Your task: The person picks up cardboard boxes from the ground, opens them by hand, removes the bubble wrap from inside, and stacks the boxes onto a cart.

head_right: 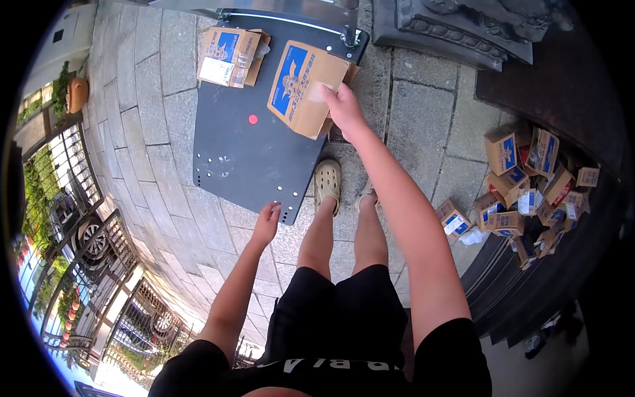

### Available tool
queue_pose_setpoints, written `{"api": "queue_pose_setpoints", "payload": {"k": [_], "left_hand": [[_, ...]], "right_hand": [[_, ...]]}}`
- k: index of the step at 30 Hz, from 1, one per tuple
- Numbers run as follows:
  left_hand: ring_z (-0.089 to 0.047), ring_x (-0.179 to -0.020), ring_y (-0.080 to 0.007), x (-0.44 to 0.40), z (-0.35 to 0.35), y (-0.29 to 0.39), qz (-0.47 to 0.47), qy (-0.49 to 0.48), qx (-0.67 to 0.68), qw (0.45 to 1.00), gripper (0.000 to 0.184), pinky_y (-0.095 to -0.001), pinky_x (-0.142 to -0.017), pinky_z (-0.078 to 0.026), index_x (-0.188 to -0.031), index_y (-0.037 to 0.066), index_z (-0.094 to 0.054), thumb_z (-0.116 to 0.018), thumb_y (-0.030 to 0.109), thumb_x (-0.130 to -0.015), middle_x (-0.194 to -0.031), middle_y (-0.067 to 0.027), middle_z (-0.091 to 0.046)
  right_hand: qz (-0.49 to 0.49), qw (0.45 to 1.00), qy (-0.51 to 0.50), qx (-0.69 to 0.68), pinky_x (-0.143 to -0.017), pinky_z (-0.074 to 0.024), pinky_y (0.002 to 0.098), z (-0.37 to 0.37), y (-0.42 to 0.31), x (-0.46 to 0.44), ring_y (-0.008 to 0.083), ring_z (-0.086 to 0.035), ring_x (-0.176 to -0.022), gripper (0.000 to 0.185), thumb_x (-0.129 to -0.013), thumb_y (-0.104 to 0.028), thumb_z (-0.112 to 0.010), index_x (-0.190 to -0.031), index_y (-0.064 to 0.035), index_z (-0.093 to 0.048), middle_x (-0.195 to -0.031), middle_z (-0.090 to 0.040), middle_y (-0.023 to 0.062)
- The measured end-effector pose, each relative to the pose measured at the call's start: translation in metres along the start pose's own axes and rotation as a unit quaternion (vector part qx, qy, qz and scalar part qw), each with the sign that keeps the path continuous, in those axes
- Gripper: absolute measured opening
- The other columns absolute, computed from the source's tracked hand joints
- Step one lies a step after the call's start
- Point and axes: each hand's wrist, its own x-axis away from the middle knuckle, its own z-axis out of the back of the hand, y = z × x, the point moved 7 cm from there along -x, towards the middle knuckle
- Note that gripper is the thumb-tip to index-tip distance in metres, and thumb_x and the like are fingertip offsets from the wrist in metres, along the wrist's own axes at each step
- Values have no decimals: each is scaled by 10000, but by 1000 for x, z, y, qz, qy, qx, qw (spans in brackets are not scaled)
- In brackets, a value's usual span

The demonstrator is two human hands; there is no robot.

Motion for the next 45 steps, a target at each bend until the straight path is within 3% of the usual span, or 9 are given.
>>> {"api": "queue_pose_setpoints", "payload": {"k": [6,8,12,16,24,27,32,35,45], "left_hand": [[-635,-988,-270,37,46,-84,95,93,40,990,364,-370,-856,-502,-1253,7,-554,-527,261,-994,-1190,-197,-577],[-637,-984,-289,51,49,-108,116,101,57,986,373,-377,-857,-503,-1256,12,-553,-528,271,-988,-1182,-204,-582],[-635,-984,-330,72,45,-121,120,112,9,986,380,-384,-866,-506,-1210,-5,-588,-541,287,-972,-1177,-233,-588],[-639,-990,-348,66,17,-123,99,80,28,991,369,-387,-859,-514,-1151,-39,-620,-550,270,-961,-1150,-241,-609],[-672,-929,-265,19,-10,-63,44,-36,24,998,367,-347,-824,-512,-1175,-16,-608,-527,293,-993,-1025,-176,-681],[-665,-879,-217,11,-8,-22,71,-46,22,996,326,-341,-790,-516,-1163,-16,-599,-517,254,-1001,-1016,-146,-679],[-666,-873,-230,3,-34,10,42,-84,-34,995,334,-333,-772,-530,-1134,-69,-590,-514,228,-1001,-1002,-151,-663],[-667,-864,-209,8,-72,22,45,-96,-112,988,320,-313,-730,-518,-1131,-35,-603,-503,243,-1006,-1005,-126,-668],[-649,-859,-150,44,-329,118,30,-218,-188,957,307,-279,-724,-494,-1145,21,-605,-499,275,-1009,-1005,-66,-677]], "right_hand": [[-48,994,-49,84,-982,-474,415,-32,22,-73,214,-537,-1202,507,-996,-332,-541,-1386,-43,-394,-1294,-559,130],[-31,979,67,188,-1015,-438,416,4,35,-79,246,-498,-1249,632,-980,-354,-564,-1451,-17,-312,-1376,-514,162],[-67,969,84,225,-1070,-375,440,66,65,-42,248,-402,-1359,654,-969,-367,-582,-1475,-51,-315,-1478,-418,140],[-118,936,147,298,-1012,-425,313,155,102,55,241,-558,-1213,584,-953,-363,-610,-1350,42,-470,-1296,-591,185],[-173,854,284,400,-878,-490,337,348,206,288,233,-646,-977,407,-948,-375,-582,-1140,-21,-641,-1041,-696,120],[-258,829,243,433,-832,-482,425,375,239,356,376,-638,-948,440,-959,-391,-485,-977,10,-666,-981,-677,229],[-257,853,330,312,-781,-490,453,420,312,435,392,-658,-865,458,-936,-409,-504,-876,14,-670,-869,-680,230],[-278,862,358,227,-785,-480,396,449,357,464,262,-637,-842,429,-942,-386,-502,-944,8,-673,-869,-673,162],[-209,845,492,26,-845,-509,371,582,434,556,289,-673,-962,419,-942,-360,-571,-1106,20,-641,-1029,-700,178]]}}
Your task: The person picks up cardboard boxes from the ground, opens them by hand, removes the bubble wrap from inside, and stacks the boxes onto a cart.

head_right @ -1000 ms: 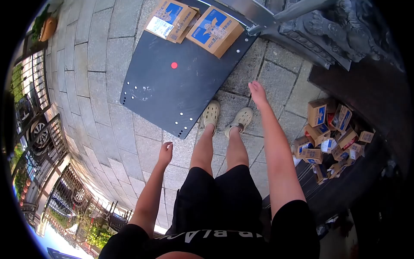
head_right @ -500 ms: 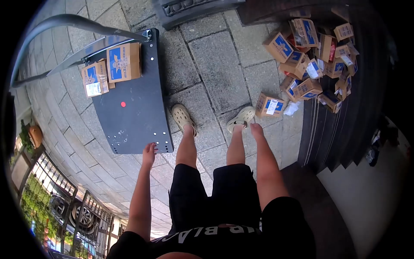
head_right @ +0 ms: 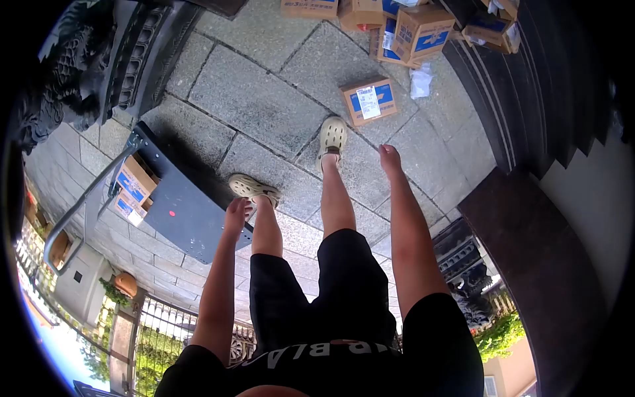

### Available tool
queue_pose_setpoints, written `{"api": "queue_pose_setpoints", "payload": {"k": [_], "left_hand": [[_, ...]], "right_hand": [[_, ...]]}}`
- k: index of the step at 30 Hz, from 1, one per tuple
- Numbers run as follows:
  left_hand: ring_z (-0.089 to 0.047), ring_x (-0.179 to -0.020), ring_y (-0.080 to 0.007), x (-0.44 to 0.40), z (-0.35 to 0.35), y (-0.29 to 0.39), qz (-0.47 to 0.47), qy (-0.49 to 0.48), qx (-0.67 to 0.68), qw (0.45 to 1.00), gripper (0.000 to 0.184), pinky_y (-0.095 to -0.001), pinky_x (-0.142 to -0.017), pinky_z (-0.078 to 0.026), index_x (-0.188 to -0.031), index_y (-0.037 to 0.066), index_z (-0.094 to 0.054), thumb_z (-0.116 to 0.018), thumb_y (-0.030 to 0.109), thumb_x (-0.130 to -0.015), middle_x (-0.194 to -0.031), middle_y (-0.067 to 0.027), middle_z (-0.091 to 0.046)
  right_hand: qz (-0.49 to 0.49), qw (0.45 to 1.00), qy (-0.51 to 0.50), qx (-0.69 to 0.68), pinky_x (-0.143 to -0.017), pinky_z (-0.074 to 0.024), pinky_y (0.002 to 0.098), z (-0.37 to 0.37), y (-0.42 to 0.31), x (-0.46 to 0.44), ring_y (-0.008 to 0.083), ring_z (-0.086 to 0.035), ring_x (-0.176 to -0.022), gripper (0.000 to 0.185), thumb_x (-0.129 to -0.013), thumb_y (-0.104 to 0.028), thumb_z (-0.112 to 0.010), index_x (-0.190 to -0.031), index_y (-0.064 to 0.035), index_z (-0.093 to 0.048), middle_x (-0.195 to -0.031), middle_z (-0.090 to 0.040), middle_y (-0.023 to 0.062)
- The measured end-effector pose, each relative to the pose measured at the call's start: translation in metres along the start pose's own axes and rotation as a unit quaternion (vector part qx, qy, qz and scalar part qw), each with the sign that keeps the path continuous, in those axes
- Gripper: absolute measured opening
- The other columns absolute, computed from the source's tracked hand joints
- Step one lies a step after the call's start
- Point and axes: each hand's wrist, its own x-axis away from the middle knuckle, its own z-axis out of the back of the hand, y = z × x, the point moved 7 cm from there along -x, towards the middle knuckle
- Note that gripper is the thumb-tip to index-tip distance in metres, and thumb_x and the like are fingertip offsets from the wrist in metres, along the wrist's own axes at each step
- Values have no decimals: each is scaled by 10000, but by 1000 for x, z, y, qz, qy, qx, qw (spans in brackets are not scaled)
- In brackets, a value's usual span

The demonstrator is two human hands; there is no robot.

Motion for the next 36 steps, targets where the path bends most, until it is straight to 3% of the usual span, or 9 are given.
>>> {"api": "queue_pose_setpoints", "payload": {"k": [3,6,8,11,16,19,23,30,36], "left_hand": [[-652,-873,-156,-27,-82,46,-30,-48,-22,998,314,-285,-738,-494,-1163,25,-598,-493,280,-1013,-1027,-71,-677],[-660,-877,-168,-37,-155,88,-51,-90,-41,994,318,-294,-736,-497,-1182,25,-597,-494,274,-1014,-1041,-85,-678],[-643,-928,-147,-28,-195,124,-51,-123,-77,988,332,-285,-789,-493,-1208,37,-580,-475,292,-1024,-1077,-65,-672],[-648,-952,-159,-33,-225,140,-50,-133,-96,985,338,-286,-797,-495,-1217,32,-576,-464,290,-1028,-1085,-73,-672],[-654,-951,-165,-46,-215,114,-24,-110,-112,987,359,-285,-815,-493,-1219,27,-576,-460,307,-1028,-1102,-83,-672],[-658,-930,-164,-53,-200,85,1,-90,-102,991,329,-288,-782,-487,-1195,22,-588,-469,280,-1028,-1078,-89,-679],[-637,-968,-182,-55,-189,52,44,-79,-78,993,371,-315,-838,-492,-1224,20,-576,-450,310,-1030,-1130,-101,-661],[-638,-1003,-199,-54,-184,32,37,-84,-31,995,402,-330,-855,-498,-1233,9,-572,-428,331,-1039,-1163,-119,-650],[-639,-990,-180,-43,-148,-11,41,-31,42,998,400,-316,-850,-503,-1212,11,-584,-432,338,-1039,-1089,-94,-673]], "right_hand": [[-45,994,15,-97,-825,-511,343,22,28,-28,239,-672,-943,418,-944,-371,-573,-1101,9,-650,-962,-706,127],[-146,971,-28,-190,-815,-514,346,30,22,-35,229,-653,-999,461,-949,-391,-575,-1201,-6,-600,-1038,-678,119],[-170,939,-67,-292,-927,-482,420,23,15,-42,246,-558,-1169,592,-952,-424,-567,-1354,-11,-431,-1270,-555,114],[-194,909,-66,-364,-1020,-436,440,5,30,-74,283,-500,-1271,642,-950,-435,-578,-1387,-10,-379,-1347,-494,131],[-211,857,-88,-461,-1085,-381,475,-39,50,-122,318,-387,-1366,718,-964,-411,-582,-1453,0,-255,-1477,-340,178],[-218,838,-103,-489,-1059,-410,462,-55,41,-137,314,-424,-1343,746,-949,-388,-617,-1478,-21,-241,-1470,-355,156],[-215,837,-120,-490,-1109,-338,488,-66,26,-148,320,-340,-1397,654,-978,-413,-556,-1457,-51,-295,-1495,-335,133],[-271,829,-105,-478,-1137,-300,499,-86,16,-161,300,-350,-1389,600,-976,-449,-542,-1425,-91,-366,-1425,-436,102],[-220,841,-116,-481,-1122,-299,546,-113,26,-185,254,-421,-1329,650,-925,-520,-593,-1413,-141,-391,-1385,-488,52]]}}
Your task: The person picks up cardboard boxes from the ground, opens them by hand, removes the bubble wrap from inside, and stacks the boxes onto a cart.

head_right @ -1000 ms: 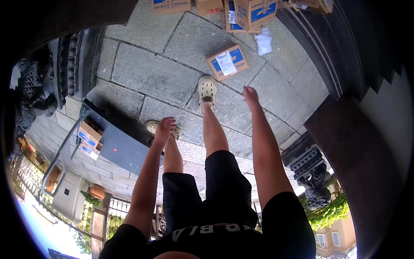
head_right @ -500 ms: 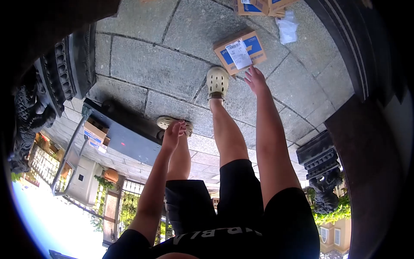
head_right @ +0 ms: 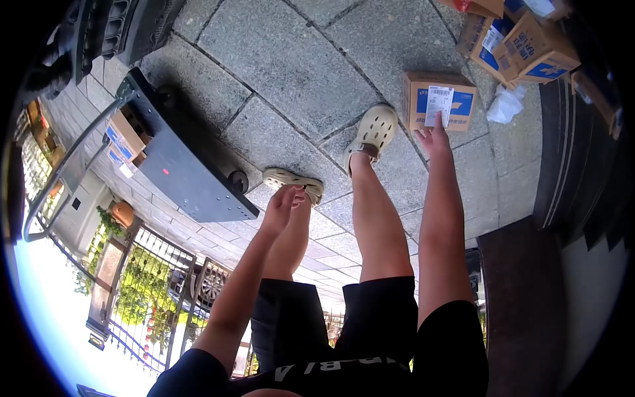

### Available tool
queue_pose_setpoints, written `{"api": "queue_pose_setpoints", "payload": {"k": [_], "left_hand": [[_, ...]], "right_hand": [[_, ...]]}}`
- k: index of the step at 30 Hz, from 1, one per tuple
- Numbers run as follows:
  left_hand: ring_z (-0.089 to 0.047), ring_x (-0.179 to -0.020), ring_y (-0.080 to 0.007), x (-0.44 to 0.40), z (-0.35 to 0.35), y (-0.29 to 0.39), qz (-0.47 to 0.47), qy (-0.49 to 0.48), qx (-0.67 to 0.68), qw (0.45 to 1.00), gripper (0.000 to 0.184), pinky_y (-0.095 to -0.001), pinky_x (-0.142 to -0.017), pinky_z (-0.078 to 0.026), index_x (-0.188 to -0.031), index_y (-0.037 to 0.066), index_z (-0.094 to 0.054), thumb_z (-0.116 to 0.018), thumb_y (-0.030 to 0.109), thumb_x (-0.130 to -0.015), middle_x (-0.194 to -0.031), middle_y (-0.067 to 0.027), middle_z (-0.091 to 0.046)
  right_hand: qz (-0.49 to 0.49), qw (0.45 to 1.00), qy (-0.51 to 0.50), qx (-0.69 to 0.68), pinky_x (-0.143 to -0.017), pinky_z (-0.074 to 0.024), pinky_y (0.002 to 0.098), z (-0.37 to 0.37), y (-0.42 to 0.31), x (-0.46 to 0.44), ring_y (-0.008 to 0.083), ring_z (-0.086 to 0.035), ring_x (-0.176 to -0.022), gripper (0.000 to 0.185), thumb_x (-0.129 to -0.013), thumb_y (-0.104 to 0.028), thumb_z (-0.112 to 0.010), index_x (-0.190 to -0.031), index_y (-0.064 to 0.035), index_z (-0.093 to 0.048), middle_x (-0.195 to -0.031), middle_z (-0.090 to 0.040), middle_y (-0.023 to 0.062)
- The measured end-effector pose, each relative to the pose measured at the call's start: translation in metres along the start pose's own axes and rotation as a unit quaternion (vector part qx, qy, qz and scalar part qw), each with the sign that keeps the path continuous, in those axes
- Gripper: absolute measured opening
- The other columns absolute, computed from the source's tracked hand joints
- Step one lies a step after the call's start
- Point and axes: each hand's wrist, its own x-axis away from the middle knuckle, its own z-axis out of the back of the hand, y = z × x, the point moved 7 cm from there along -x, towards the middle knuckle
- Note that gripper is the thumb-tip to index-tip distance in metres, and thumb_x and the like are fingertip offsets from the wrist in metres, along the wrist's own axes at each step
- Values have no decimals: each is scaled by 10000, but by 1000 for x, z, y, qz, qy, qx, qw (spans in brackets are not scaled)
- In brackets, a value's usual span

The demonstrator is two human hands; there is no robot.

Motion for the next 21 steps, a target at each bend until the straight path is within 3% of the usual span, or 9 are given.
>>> {"api": "queue_pose_setpoints", "payload": {"k": [3,4,5,8,10,12,15,16,21], "left_hand": [[-638,-970,-170,-3,15,-21,-1,6,27,1000,392,-304,-848,-499,-1197,9,-592,-433,331,-1040,-1078,-86,-672],[-636,-960,-165,-2,19,-30,1,8,39,999,387,-298,-847,-497,-1191,9,-595,-432,326,-1041,-1074,-81,-672],[-634,-951,-161,2,21,-39,5,9,52,999,381,-293,-846,-494,-1186,10,-598,-432,321,-1041,-1069,-77,-672],[-629,-946,-144,12,23,-53,1,18,88,996,368,-287,-836,-489,-1188,19,-599,-438,315,-1041,-1054,-64,-668],[-629,-945,-140,25,20,-44,-8,20,112,993,368,-284,-834,-487,-1195,23,-595,-438,318,-1041,-1044,-63,-668],[-626,-988,-211,37,24,-28,-24,17,121,992,351,-313,-836,-490,-1230,-23,-548,-532,249,-1008,-1111,-138,-644],[-608,-1102,-263,57,37,6,-102,59,117,986,480,-354,-900,-489,-1329,-26,-482,-617,253,-963,-1232,-185,-602],[-527,-1235,-323,64,45,20,-116,50,106,986,795,-401,-998,-449,-1470,-2,-291,-737,273,-872,-1399,-242,-461],[-256,-1410,-370,94,82,46,-244,114,165,949,1272,-475,-1120,-297,-1534,122,108,-855,289,-721,-1553,-217,-125]], "right_hand": [[22,999,-43,3,-1109,-324,537,-23,-7,6,249,-467,-1270,667,-900,-536,-622,-1389,-128,-422,-1323,-525,57],[43,998,-41,-10,-961,-474,446,-30,-13,11,202,-557,-1106,589,-879,-529,-657,-1298,-141,-510,-1205,-584,41],[43,998,-36,1,-961,-474,446,-38,-16,17,202,-557,-1106,589,-879,-529,-657,-1298,-141,-510,-1205,-584,41],[98,988,79,91,-613,-470,246,-66,-41,46,86,-569,-816,427,-836,-480,-730,-1116,-186,-596,-1025,-633,1],[179,955,74,226,-742,-513,332,-87,-54,63,172,-619,-909,541,-810,-421,-761,-1185,-79,-575,-1036,-653,61],[305,864,-11,400,-878,-500,380,-142,-55,108,261,-631,-1056,660,-800,-391,-768,-1217,61,-526,-1134,-650,159],[343,713,-109,601,-828,-518,392,-225,-12,203,318,-665,-982,560,-795,-331,-783,-1125,40,-525,-1051,-671,194],[357,656,-144,649,-830,-517,408,-253,8,248,347,-658,-987,543,-798,-311,-779,-1133,26,-516,-1058,-660,215],[313,486,-325,749,-858,-496,480,-323,134,414,473,-590,-1020,618,-826,-300,-738,-1203,69,-414,-1082,-595,327]]}}
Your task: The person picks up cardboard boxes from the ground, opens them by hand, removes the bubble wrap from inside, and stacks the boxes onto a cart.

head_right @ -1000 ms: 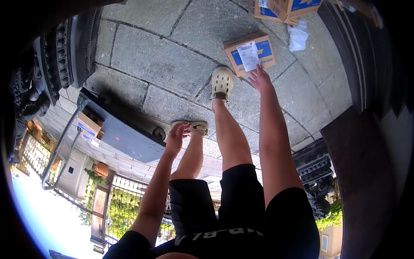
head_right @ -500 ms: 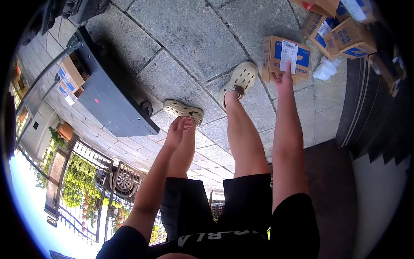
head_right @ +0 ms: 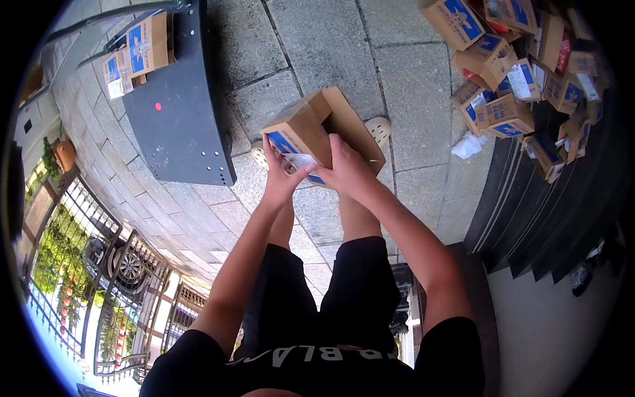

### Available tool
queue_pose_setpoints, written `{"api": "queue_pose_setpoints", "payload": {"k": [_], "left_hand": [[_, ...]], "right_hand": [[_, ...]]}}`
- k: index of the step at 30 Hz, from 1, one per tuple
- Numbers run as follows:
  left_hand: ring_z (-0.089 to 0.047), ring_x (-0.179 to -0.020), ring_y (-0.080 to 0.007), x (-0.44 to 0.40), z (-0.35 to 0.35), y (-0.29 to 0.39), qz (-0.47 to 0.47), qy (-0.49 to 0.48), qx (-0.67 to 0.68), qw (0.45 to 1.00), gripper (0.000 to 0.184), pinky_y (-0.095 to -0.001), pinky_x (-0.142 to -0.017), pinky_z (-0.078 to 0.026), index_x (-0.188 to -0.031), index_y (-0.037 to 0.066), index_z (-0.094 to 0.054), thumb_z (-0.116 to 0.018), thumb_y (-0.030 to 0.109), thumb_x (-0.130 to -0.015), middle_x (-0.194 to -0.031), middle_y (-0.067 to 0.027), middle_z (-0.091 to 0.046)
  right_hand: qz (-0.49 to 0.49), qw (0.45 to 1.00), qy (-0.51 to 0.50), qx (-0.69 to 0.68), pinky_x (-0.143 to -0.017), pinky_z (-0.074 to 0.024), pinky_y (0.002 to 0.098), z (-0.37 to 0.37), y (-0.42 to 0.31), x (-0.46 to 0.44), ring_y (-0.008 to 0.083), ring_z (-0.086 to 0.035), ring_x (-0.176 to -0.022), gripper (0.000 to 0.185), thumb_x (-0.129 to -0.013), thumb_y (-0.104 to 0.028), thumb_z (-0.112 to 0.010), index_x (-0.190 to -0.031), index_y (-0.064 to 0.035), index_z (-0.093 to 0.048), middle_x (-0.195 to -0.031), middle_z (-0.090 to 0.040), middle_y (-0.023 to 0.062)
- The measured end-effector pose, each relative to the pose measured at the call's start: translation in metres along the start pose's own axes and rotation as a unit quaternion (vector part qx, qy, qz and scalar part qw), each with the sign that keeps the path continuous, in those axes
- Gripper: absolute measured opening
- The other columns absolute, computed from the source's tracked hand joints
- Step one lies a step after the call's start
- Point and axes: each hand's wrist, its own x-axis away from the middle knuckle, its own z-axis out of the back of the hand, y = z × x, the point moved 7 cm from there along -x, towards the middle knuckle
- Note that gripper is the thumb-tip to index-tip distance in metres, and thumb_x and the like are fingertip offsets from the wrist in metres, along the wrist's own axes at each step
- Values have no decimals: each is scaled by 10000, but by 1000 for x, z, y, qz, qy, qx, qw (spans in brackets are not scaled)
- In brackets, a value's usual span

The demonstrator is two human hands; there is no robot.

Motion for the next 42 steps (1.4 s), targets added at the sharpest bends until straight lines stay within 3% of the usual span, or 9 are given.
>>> {"api": "queue_pose_setpoints", "payload": {"k": [2,7,12,16,18,23,30,35,42], "left_hand": [[-242,-1420,-368,16,28,21,-9,102,181,978,1299,-484,-1115,-306,-1534,125,127,-855,289,-700,-1573,-203,-93],[-147,-1461,-320,70,96,7,1,159,199,967,1240,-456,-1169,-187,-1539,158,144,-759,460,-744,-1591,-170,-61],[-195,-1444,-335,109,159,-25,21,161,301,940,1075,-440,-1158,-218,-1540,148,149,-652,341,-850,-1569,-186,-139],[-219,-1435,-309,125,202,-34,-31,153,343,926,1014,-421,-1162,-202,-1555,136,35,-627,428,-845,-1551,-161,-198],[-259,-1416,-290,133,218,-36,-25,141,386,911,975,-410,-1150,-233,-1539,121,-47,-623,470,-833,-1522,-149,-252],[-336,-1373,-308,142,250,-47,-33,183,445,876,922,-421,-1121,-292,-1536,130,-118,-606,488,-841,-1490,-161,-325],[-296,-1402,-312,171,287,-100,68,187,499,844,855,-512,-1111,-285,-1554,189,-77,-552,458,-897,-1528,-149,-282],[-270,-1421,-315,178,323,-88,14,209,468,859,865,-444,-1138,-262,-1567,172,-70,-593,338,-898,-1551,-176,-243],[-314,-1398,-321,172,383,-82,14,258,478,840,885,-416,-1140,-267,-1559,96,-61,-618,271,-894,-1532,-213,-264]], "right_hand": [[19,1000,-10,8,-825,-508,486,-28,-50,11,474,-596,-1001,647,-841,-293,-717,-1242,90,-382,-1070,-592,340],[91,993,-64,29,-827,-509,476,-97,-121,31,463,-605,-987,724,-870,-278,-676,-1348,110,-295,-1147,-543,357],[144,964,-152,165,-913,-493,430,-123,-207,69,384,-581,-1082,776,-847,-258,-691,-1404,101,-288,-1213,-529,294],[343,924,-91,142,-1026,-426,405,-88,-297,88,351,-502,-1232,745,-807,-281,-719,-1392,53,-401,-1303,-525,207],[308,936,2,173,-1056,-398,446,-68,-320,75,378,-492,-1246,789,-794,-320,-734,-1407,40,-389,-1355,-507,210],[301,891,-235,246,-1120,-334,501,-169,-307,71,431,-197,-1444,812,-781,-466,-742,-1413,-48,-450,-1585,-231,112],[306,895,-279,167,-1104,-363,484,-248,-311,29,420,-249,-1431,650,-747,-351,-801,-1314,-111,-592,-1561,-316,41],[128,965,-225,37,-1148,-279,421,-284,-325,-7,322,-229,-1451,1138,-714,-177,-838,-1541,-39,-70,-1559,-191,242],[58,960,-270,-49,-1122,-322,375,-332,-352,-40,259,-349,-1392,1101,-747,-135,-820,-1537,-22,-62,-1510,-325,190]]}}
